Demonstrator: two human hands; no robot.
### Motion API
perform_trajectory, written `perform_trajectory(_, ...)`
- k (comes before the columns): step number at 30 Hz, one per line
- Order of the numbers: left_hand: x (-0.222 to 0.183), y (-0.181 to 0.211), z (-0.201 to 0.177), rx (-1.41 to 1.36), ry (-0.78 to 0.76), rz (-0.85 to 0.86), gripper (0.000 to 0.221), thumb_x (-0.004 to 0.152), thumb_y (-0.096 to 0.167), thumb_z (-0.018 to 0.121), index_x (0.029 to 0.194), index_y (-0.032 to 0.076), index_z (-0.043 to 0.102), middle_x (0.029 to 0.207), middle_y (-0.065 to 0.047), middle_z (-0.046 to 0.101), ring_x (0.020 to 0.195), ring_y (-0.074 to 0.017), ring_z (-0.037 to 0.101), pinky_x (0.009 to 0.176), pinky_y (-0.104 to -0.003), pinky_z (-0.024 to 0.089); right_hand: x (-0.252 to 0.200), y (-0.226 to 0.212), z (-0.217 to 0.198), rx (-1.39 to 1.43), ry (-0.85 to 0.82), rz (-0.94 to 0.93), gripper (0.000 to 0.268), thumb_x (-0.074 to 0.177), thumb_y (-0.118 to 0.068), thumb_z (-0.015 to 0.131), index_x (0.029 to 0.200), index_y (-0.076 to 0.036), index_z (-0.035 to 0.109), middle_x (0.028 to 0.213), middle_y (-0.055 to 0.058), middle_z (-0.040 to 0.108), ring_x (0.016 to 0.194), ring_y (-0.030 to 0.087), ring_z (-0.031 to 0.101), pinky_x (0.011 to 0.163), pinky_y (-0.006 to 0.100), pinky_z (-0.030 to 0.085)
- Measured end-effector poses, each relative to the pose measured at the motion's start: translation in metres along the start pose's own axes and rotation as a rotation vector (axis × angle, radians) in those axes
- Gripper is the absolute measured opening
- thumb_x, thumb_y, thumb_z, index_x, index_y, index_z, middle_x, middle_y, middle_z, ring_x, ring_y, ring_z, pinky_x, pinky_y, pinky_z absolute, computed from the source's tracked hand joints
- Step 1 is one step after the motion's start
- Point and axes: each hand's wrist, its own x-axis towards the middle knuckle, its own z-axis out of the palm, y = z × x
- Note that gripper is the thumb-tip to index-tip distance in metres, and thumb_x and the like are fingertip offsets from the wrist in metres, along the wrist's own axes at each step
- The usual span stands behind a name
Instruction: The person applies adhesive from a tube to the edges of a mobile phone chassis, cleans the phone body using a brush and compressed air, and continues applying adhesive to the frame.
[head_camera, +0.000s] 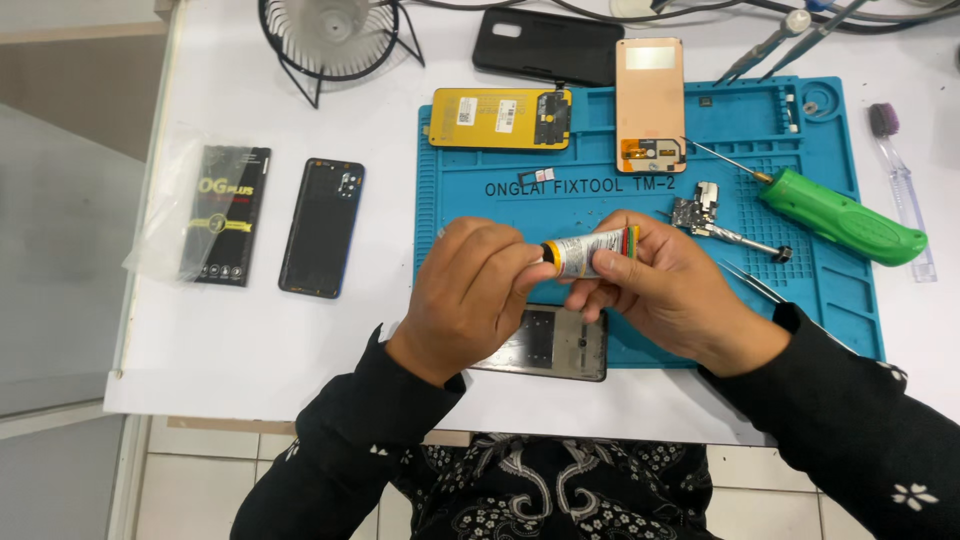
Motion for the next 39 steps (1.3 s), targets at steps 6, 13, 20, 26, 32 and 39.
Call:
perform_trajectory(6,0.0,-0.008,0.01,-0.046,-0.077,-0.081,0.025,0.11,0.013,0.045,0.091,-0.001,0.054,0.085,-0.016,0.057,0.074,-0.0313,0.051,0.068,-0.043,0.042,-0.003,0.002,0.002,-0.029,0.045,-0.065,0.023,0.1,-0.012,0.064,0.118,0.001,0.055,0.094,0.033,0.071,0.083,0.037,0.077,0.073,0.037,0.064)
perform_trajectory(13,-0.003,-0.001,0.012,-0.199,-0.112,-0.288,0.038,0.112,0.024,0.036,0.082,0.003,0.046,0.072,-0.011,0.046,0.063,-0.0256,0.04,0.062,-0.039,0.036,-0.015,-0.003,0.023,-0.342,-0.007,-0.335,0.024,0.103,-0.011,0.057,0.121,0.002,0.049,0.101,0.034,0.07,0.09,0.038,0.077,0.082,0.044,0.07)
perform_trajectory(20,-0.004,-0.004,0.001,-0.361,-0.156,-0.458,0.031,0.109,0.033,0.045,0.095,0.006,0.048,0.082,-0.007,0.047,0.074,-0.0212,0.046,0.069,-0.036,0.04,-0.013,-0.006,0.021,-0.404,0.028,-0.338,0.023,0.102,-0.004,0.056,0.124,0.003,0.053,0.116,0.03,0.067,0.098,0.039,0.079,0.092,0.044,0.07)
perform_trajectory(26,0.0,-0.001,0.005,-0.349,-0.114,-0.39,0.027,0.109,0.022,0.045,0.093,0.003,0.054,0.081,-0.01,0.056,0.073,-0.0251,0.052,0.068,-0.038,0.043,-0.009,-0.005,0.018,-0.176,0.074,-0.232,0.024,0.099,-0.002,0.061,0.121,0.003,0.055,0.122,0.032,0.065,0.099,0.041,0.075,0.092,0.045,0.068)
perform_trajectory(32,0.001,-0.004,0.003,-0.445,-0.183,-0.617,0.045,0.109,0.035,0.041,0.074,0.008,0.047,0.066,-0.002,0.042,0.06,-0.0161,0.039,0.057,-0.033,0.031,-0.007,-0.003,0.015,-0.151,0.103,-0.21,0.025,0.098,-0.002,0.062,0.121,0.004,0.056,0.122,0.031,0.065,0.101,0.04,0.075,0.092,0.044,0.068)
perform_trajectory(39,0.002,-0.003,0.007,-0.333,-0.109,-0.522,0.041,0.108,0.017,0.045,0.069,0.008,0.035,0.061,-0.003,0.03,0.055,-0.0191,0.029,0.056,-0.037,0.027,-0.007,0.002,0.011,-0.125,0.092,-0.273,0.021,0.098,-0.006,0.065,0.117,0.0,0.057,0.122,0.026,0.064,0.096,0.039,0.075,0.09,0.044,0.067)
